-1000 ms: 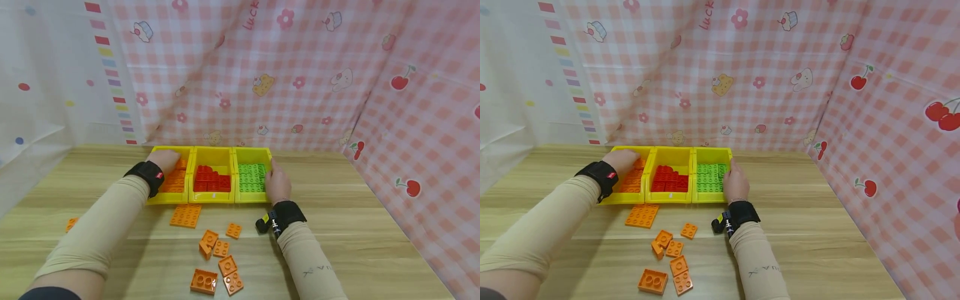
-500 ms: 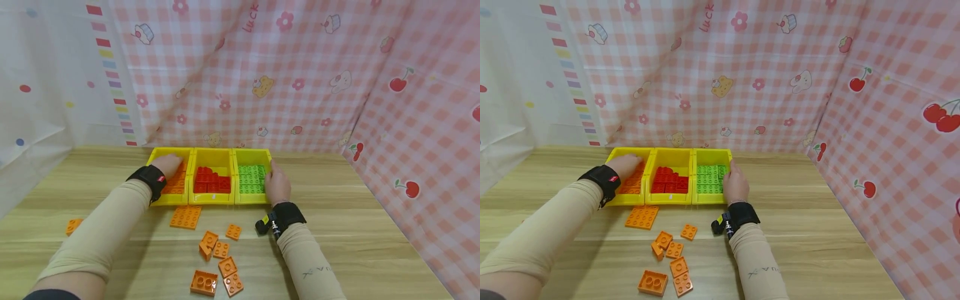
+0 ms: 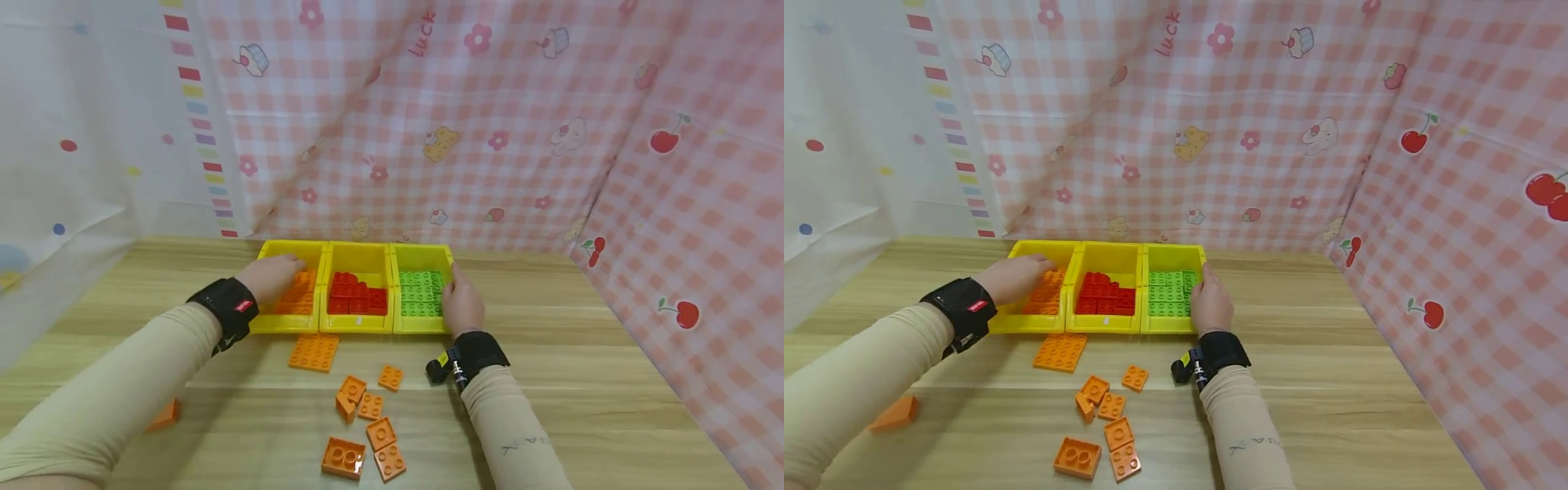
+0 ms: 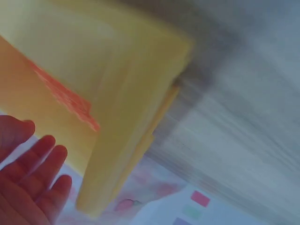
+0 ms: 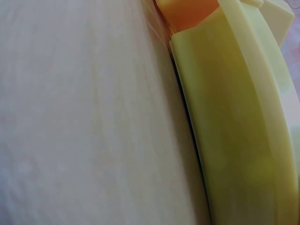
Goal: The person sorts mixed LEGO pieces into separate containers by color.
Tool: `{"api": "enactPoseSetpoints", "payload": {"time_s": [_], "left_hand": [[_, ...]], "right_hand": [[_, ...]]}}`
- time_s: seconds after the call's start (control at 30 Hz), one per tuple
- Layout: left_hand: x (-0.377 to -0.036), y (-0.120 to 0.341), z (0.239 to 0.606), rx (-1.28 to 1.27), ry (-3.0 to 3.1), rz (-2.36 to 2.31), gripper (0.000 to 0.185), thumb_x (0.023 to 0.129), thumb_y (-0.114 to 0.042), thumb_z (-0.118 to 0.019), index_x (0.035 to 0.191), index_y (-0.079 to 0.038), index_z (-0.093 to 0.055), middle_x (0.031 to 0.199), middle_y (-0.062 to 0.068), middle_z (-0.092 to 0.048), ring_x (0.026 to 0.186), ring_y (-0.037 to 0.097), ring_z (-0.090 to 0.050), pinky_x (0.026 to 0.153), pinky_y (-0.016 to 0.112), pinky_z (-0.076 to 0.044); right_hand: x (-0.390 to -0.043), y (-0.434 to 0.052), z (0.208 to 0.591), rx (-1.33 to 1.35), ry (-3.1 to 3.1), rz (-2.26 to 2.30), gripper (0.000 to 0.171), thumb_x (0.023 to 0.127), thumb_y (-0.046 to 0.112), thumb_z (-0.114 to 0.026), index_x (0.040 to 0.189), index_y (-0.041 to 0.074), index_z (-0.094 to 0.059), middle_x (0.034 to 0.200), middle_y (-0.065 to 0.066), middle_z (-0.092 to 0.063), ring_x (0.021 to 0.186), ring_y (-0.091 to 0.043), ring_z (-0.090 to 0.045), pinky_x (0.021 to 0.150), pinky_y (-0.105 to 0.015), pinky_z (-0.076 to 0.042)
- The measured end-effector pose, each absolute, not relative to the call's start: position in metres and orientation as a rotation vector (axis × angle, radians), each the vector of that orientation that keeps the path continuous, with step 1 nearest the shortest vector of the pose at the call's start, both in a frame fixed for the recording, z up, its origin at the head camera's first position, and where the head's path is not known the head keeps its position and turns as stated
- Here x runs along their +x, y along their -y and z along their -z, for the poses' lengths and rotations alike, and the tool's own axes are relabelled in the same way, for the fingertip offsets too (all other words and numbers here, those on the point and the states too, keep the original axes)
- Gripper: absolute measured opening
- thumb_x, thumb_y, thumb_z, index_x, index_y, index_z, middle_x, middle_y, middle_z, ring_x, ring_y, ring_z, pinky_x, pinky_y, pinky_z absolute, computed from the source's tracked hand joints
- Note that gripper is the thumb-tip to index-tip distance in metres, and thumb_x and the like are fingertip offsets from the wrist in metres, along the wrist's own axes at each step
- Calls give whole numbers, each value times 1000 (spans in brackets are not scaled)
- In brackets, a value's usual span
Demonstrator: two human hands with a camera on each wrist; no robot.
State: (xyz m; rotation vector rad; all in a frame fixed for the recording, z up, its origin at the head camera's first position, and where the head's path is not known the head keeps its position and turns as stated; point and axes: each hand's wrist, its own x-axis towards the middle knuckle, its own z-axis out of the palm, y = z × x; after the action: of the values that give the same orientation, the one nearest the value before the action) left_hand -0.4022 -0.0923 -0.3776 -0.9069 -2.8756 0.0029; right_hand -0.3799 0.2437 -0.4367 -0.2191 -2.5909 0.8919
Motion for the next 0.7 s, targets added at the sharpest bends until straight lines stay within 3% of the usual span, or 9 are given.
{"api": "enactPoseSetpoints", "payload": {"time_s": [0.23, 0.43, 0.7], "left_hand": [[-346, 103, 375, -1075, 2563, 31, 24, 79, 2, -66, 103, -2, -65, 92, 9, -59, 80, 23, -60, 66, 35, -52], [-306, 92, 388, -1305, 2420, 65, 26, 76, -7, -73, 101, -5, -67, 94, 5, -61, 83, 19, -60, 74, 33, -51], [-287, 86, 416, -1411, 2514, -100, 23, 80, -10, -69, 103, -6, -66, 94, 4, -59, 78, 17, -58, 72, 32, -50]], "right_hand": [[-379, -245, 434, -204, 2602, -910, 48, 97, 13, -45, 144, 9, -36, 136, -12, -48, 115, -28, -52, 94, -44, -41], [-379, -249, 432, -206, 2602, -898, 49, 96, 13, -45, 144, 8, -34, 134, -14, -50, 109, -28, -55, 91, -45, -43], [-380, -245, 434, -164, 2598, -844, 49, 95, 10, -46, 143, 6, -37, 131, -17, -52, 112, -32, -54, 91, -47, -42]]}}
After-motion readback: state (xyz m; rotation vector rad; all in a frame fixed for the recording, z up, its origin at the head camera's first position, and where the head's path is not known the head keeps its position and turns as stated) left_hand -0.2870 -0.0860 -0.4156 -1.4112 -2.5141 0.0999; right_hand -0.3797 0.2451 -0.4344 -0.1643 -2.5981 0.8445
